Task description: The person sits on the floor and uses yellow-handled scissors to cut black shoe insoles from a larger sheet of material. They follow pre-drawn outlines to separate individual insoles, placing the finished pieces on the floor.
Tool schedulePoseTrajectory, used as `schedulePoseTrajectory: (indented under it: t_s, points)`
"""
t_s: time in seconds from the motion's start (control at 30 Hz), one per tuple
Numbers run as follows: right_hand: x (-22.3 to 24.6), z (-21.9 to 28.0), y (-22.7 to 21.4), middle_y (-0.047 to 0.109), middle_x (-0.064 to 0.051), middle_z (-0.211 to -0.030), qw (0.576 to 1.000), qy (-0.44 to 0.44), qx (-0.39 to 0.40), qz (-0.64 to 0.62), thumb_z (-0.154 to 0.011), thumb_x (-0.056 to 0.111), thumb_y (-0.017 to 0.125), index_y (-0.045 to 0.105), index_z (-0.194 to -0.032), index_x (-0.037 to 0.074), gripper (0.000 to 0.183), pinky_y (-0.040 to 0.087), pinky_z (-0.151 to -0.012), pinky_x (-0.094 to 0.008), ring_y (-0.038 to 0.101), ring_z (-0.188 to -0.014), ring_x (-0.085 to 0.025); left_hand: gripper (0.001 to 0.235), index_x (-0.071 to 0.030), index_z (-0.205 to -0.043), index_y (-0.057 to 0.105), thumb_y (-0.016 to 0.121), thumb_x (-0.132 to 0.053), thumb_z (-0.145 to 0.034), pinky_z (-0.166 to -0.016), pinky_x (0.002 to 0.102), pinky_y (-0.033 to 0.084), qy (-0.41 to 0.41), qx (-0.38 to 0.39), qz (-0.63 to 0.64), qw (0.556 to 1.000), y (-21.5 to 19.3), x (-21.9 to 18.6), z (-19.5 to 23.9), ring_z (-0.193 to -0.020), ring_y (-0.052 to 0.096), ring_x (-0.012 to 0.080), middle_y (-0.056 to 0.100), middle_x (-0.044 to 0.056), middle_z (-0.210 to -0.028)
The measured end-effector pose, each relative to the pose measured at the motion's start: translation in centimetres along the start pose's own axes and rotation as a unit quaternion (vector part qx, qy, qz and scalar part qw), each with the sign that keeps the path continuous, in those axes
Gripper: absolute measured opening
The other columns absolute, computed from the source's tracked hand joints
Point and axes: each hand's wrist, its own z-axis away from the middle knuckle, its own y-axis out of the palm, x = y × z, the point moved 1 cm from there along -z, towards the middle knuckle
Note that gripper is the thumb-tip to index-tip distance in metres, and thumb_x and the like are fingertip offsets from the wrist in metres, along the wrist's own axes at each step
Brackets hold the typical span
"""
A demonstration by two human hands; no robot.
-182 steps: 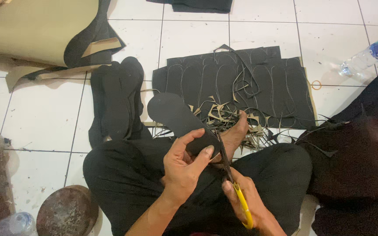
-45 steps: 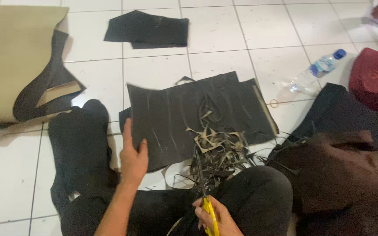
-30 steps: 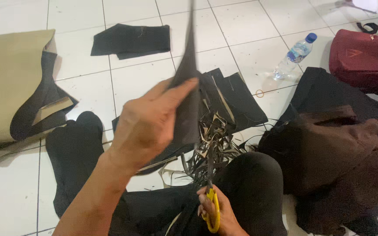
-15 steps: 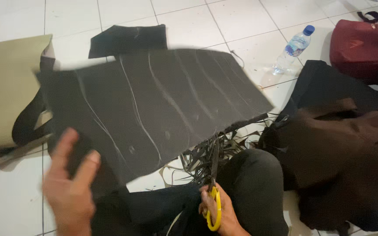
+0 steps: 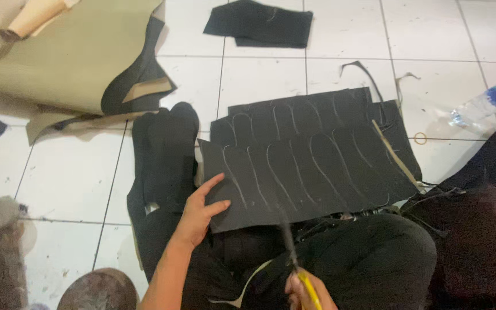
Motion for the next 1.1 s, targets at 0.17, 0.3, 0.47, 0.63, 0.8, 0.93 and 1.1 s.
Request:
schedulePoseTrajectory:
  t_s: [0.17,0.3,0.47,0.63,0.8,0.93,1.1]
  points:
    - [-7.4,-2.7,-2.5,0.043,-0.009,-0.085,0.953,0.061,0.236,-0.182,-0.077,0.037,0.063,0.052,-0.109,-0.003,0.052,0.034,-0.061,-0.029,0.041,-0.058,-0.015,0.054,-0.015,-0.131,0.047,0.061,-0.016,-0.078,-0.116,0.050,0.026,0.139,0.101,-0.071,0.983,0.8,-2.4,0.3,-0.136,0.030,0.0295,0.039,0.008,-0.143]
    - [-8.0,-3.5,-2.6,0.042,-0.007,-0.081,0.957,0.074,0.221,-0.171,-0.073,0.038,0.065,0.052,-0.110,-0.003,0.057,0.036,-0.060,-0.026,0.042,-0.059,-0.013,0.053,-0.015,-0.128,0.052,0.063,-0.014,-0.076,-0.112,0.038,0.030,0.180,0.074,-0.076,0.978,2.2,-4.0,1.2,-0.135,0.037,0.0191,0.049,0.002,-0.138]
    - [1.7,2.3,1.7,0.041,-0.003,-0.065,0.985,-0.050,0.163,0.005,-0.078,0.051,0.046,0.059,-0.097,0.003,0.053,0.041,-0.065,-0.029,0.050,-0.061,-0.016,0.051,-0.010,-0.126,0.053,0.063,-0.010,-0.077,-0.110,0.030,0.027,0.251,0.045,-0.091,0.963,3.9,-3.4,2.8,-0.128,0.044,0.0148,0.053,0.007,-0.133]
    - [3.2,2.1,2.2,0.036,-0.001,-0.060,0.978,-0.130,0.159,0.035,-0.082,0.052,0.043,0.054,-0.089,0.004,0.050,0.031,-0.048,-0.026,0.036,-0.048,-0.011,0.051,-0.013,-0.129,0.048,0.062,-0.012,-0.080,-0.110,0.037,0.038,0.231,0.060,-0.049,0.970,4.6,-2.4,3.6,-0.134,0.037,0.0222,0.046,0.007,-0.138]
    - [2.0,1.4,1.5,0.035,0.000,-0.055,0.979,-0.144,0.132,0.053,-0.085,0.047,0.047,0.051,-0.079,0.006,0.042,0.027,-0.040,-0.025,0.031,-0.043,-0.008,0.050,-0.012,-0.127,0.052,0.064,-0.011,-0.078,-0.109,0.032,0.034,0.227,0.040,-0.036,0.972,4.6,-1.8,3.4,-0.130,0.042,0.0156,0.052,0.006,-0.134]
    - [1.8,1.4,0.9,0.037,0.002,-0.060,0.968,-0.146,0.049,0.199,-0.092,0.036,0.051,0.047,-0.070,0.012,0.033,0.028,-0.051,-0.030,0.035,-0.052,-0.010,0.051,-0.012,-0.127,0.051,0.064,-0.011,-0.078,-0.112,0.035,0.033,0.221,0.044,-0.038,0.974,4.5,-1.5,3.4,-0.132,0.041,0.0192,0.051,0.006,-0.135]
    - [2.2,3.1,3.2,0.038,0.000,-0.045,0.987,-0.142,-0.029,0.076,-0.086,0.033,0.052,0.051,-0.057,0.007,0.039,0.021,-0.041,-0.026,0.034,-0.040,-0.009,0.051,-0.013,-0.128,0.049,0.063,-0.015,-0.079,-0.112,0.039,0.036,0.229,0.059,-0.040,0.971,4.4,-0.7,3.4,-0.133,0.038,0.0233,0.047,0.007,-0.137]
